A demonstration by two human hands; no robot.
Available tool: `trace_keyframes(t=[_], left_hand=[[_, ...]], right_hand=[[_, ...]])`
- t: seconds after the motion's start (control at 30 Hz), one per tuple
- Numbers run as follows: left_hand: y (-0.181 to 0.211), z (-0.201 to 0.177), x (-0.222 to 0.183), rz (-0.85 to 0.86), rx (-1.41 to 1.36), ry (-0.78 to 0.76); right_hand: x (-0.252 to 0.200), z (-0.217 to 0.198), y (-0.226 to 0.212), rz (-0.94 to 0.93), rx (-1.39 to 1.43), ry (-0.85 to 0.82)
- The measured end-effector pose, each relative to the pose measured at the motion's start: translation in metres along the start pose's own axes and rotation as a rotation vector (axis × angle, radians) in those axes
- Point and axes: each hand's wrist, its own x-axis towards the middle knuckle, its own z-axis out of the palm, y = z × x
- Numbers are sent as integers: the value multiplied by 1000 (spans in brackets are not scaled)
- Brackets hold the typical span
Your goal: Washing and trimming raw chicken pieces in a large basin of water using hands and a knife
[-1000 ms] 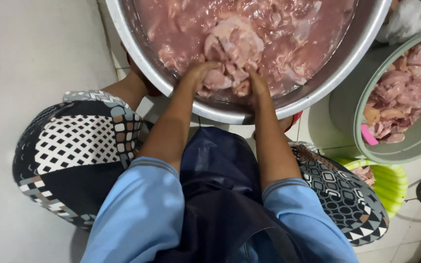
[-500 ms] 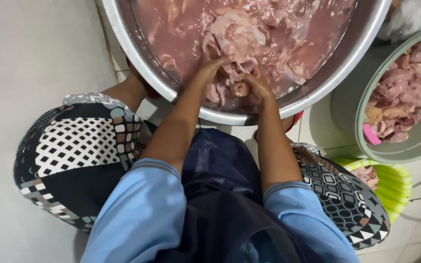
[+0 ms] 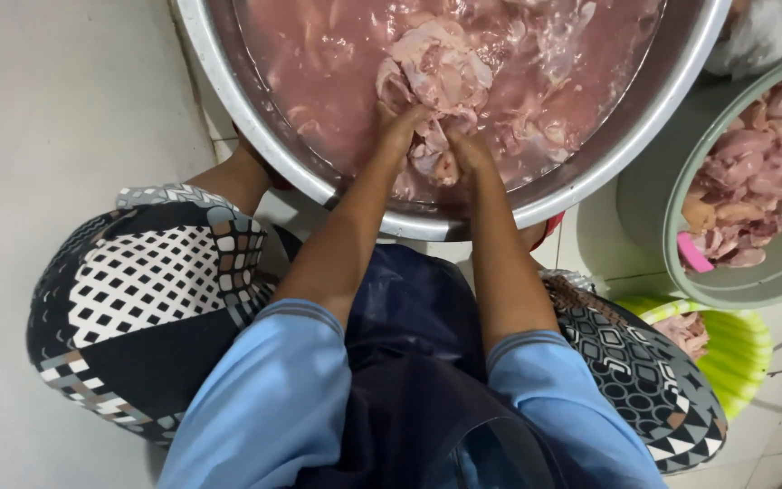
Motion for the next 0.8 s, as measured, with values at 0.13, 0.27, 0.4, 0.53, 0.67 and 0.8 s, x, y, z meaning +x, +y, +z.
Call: trace_keyframes(t=[0.13, 0.27, 0.4, 0.53, 0.67, 0.8], left_hand=[[-45, 1, 46, -125, -61, -109], [-41, -18, 61, -399, -161, -323], [-29, 8, 65, -627, -119, -303], [-19, 9, 55, -527, -345, -140], [-49, 17, 77, -492, -370, 11], [-12, 16, 51, -657, -371, -95]], right_hand=[[10, -8, -6, -341, -372, -14], [2, -10, 3, -488, -51, 92], [-37, 22, -39, -198, 14, 54], [-42, 33, -38, -379, -100, 149], [-44, 29, -36, -548, -305, 166], [-43, 22, -24, -582, -352, 122]])
